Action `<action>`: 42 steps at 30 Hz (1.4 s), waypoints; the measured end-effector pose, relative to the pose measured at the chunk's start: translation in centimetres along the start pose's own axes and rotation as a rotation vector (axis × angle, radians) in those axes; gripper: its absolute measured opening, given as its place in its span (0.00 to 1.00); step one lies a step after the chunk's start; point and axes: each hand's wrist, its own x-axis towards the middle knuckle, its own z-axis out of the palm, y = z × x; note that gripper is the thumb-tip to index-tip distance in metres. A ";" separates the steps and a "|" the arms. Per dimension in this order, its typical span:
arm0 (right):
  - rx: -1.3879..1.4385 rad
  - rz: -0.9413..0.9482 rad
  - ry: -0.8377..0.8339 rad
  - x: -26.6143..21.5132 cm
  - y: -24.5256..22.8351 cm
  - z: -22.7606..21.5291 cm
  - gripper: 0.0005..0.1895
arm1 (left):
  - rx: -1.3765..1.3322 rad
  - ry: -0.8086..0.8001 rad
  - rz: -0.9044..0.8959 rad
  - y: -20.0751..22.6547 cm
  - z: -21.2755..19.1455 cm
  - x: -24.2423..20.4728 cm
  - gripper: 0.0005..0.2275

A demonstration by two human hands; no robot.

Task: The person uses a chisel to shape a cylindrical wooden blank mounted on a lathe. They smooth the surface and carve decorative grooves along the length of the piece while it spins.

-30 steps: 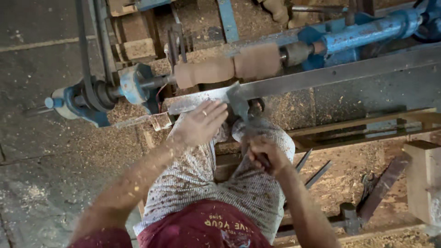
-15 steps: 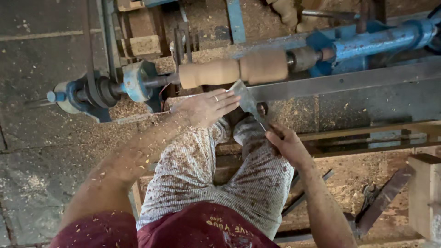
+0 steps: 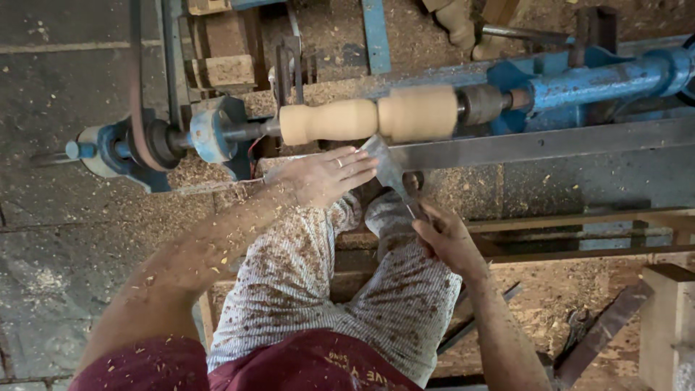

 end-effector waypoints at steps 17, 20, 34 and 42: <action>-0.154 0.115 0.052 0.3 0.8 0.9 0.42 | 0.045 -0.073 -0.027 -0.2 1.6 0.0 0.34; -0.180 -0.095 0.057 0.1 1.5 1.7 0.43 | 0.074 -0.115 -0.031 -0.2 1.9 -0.1 0.34; -0.161 -0.065 0.137 -0.1 3.0 5.3 0.46 | 0.371 -0.175 -0.055 0.1 1.5 -0.3 0.32; -0.259 0.012 0.164 -0.4 1.6 7.2 0.46 | 0.214 -0.140 -0.077 0.0 1.3 -0.3 0.33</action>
